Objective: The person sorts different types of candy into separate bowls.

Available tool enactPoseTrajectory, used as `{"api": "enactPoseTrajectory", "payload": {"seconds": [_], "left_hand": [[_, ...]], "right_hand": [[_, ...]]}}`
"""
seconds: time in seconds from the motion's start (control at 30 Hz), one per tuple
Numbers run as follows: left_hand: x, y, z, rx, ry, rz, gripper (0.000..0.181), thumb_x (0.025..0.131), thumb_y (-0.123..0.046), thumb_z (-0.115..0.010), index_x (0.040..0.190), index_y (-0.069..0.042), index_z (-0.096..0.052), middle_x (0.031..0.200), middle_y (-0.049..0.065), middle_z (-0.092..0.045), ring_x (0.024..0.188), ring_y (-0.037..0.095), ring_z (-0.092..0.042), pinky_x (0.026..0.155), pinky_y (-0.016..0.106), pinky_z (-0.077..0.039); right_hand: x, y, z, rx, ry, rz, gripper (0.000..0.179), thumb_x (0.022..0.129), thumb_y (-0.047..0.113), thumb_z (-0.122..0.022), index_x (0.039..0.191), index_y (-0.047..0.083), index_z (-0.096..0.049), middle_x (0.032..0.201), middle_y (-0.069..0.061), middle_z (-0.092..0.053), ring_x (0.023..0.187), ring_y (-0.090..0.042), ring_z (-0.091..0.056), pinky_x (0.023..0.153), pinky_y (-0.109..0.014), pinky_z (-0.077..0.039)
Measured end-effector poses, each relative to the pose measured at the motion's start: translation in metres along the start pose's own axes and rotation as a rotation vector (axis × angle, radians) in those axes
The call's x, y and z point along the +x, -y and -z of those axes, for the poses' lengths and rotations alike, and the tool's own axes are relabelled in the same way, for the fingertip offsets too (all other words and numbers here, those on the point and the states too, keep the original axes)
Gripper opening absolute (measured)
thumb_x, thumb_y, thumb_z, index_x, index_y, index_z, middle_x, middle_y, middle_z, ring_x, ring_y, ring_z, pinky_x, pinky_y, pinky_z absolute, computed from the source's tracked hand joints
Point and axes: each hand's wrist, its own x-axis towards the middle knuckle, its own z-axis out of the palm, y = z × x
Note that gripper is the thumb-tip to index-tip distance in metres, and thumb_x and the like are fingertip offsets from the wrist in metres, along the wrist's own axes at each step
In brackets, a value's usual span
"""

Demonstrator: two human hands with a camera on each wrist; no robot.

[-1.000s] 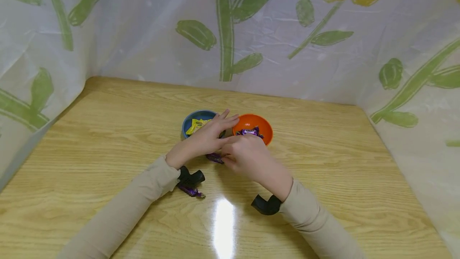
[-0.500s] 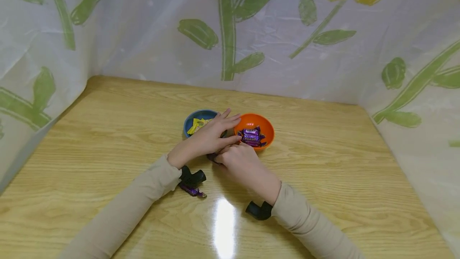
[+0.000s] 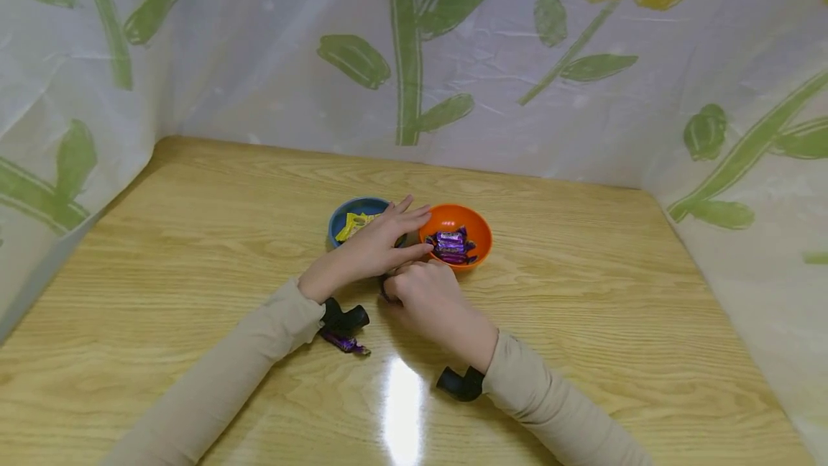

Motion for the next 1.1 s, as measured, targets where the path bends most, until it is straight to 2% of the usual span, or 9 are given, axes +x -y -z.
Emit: {"api": "enactPoseTrajectory", "payload": {"seconds": [0.1, 0.23, 0.33, 0.43, 0.6, 0.77, 0.9, 1.1], "left_hand": [[0.000, 0.000, -0.001, -0.008, 0.001, 0.004, 0.061, 0.101, -0.035, -0.059, 0.150, -0.004, -0.041, 0.159, 0.008, -0.032, 0.151, 0.032, -0.007, 0.120, 0.052, -0.004], [0.001, 0.002, -0.002, -0.004, 0.000, 0.000, 0.061, 0.101, -0.035, -0.060, 0.150, -0.004, -0.042, 0.159, 0.008, -0.032, 0.151, 0.032, -0.007, 0.121, 0.051, -0.003], [0.001, 0.001, -0.002, 0.001, -0.005, -0.003, 0.060, 0.101, -0.035, -0.060, 0.149, -0.004, -0.042, 0.159, 0.008, -0.033, 0.151, 0.033, -0.007, 0.120, 0.052, -0.004], [0.001, 0.000, -0.002, -0.004, -0.012, -0.003, 0.059, 0.100, -0.033, -0.060, 0.149, -0.004, -0.043, 0.158, 0.009, -0.034, 0.151, 0.033, -0.008, 0.120, 0.052, -0.004], [0.001, -0.001, -0.002, -0.011, -0.013, -0.004, 0.060, 0.100, -0.032, -0.061, 0.149, -0.003, -0.042, 0.158, 0.010, -0.034, 0.151, 0.033, -0.009, 0.121, 0.051, -0.005], [0.001, 0.000, -0.002, -0.017, -0.018, 0.000, 0.060, 0.100, -0.032, -0.061, 0.149, -0.003, -0.043, 0.158, 0.009, -0.034, 0.151, 0.033, -0.009, 0.121, 0.052, -0.005], [0.001, 0.001, -0.001, -0.027, -0.015, -0.008, 0.059, 0.100, -0.030, -0.061, 0.149, -0.002, -0.043, 0.158, 0.010, -0.033, 0.151, 0.033, -0.010, 0.121, 0.051, -0.006], [0.002, 0.002, -0.001, -0.023, -0.010, -0.016, 0.059, 0.101, -0.031, -0.060, 0.148, 0.000, -0.043, 0.158, 0.011, -0.032, 0.151, 0.033, -0.010, 0.121, 0.051, -0.005]], "right_hand": [[-0.001, 0.000, -0.001, 0.014, 0.033, -0.020, 0.033, 0.088, 0.018, -0.075, 0.060, 0.019, -0.058, 0.063, 0.006, -0.055, 0.053, -0.013, -0.053, 0.044, -0.027, -0.039], [-0.003, -0.002, 0.009, 0.062, 0.163, -0.040, 0.033, 0.088, 0.019, -0.074, 0.061, 0.020, -0.055, 0.059, 0.010, -0.045, 0.049, -0.009, -0.044, 0.043, -0.024, -0.032], [-0.005, -0.005, 0.022, 0.095, 0.258, -0.043, 0.030, 0.084, 0.016, -0.076, 0.063, 0.022, -0.057, 0.059, 0.012, -0.048, 0.052, -0.009, -0.046, 0.046, -0.025, -0.035], [-0.009, -0.011, 0.039, 0.139, 0.298, -0.022, 0.026, 0.079, 0.013, -0.080, 0.067, 0.023, -0.059, 0.064, 0.011, -0.055, 0.056, -0.008, -0.049, 0.048, -0.026, -0.038], [-0.015, -0.024, 0.068, 0.227, 0.268, 0.014, 0.019, 0.077, 0.010, -0.081, 0.075, 0.020, -0.065, 0.069, 0.009, -0.058, 0.061, -0.006, -0.048, 0.054, -0.023, -0.040], [-0.021, -0.040, 0.085, 0.259, 0.181, 0.009, 0.020, 0.074, 0.003, -0.077, 0.083, 0.019, -0.069, 0.082, 0.009, -0.064, 0.070, -0.008, -0.055, 0.062, -0.027, -0.048], [-0.023, -0.052, 0.091, 0.299, 0.098, -0.010, 0.021, 0.074, 0.003, -0.075, 0.088, 0.018, -0.071, 0.091, 0.006, -0.066, 0.074, -0.012, -0.059, 0.064, -0.030, -0.051], [-0.023, -0.077, 0.090, 0.319, -0.002, -0.106, 0.018, 0.077, 0.002, -0.078, 0.088, 0.014, -0.070, 0.084, 0.003, -0.062, 0.066, -0.016, -0.053, 0.057, -0.029, -0.044]]}}
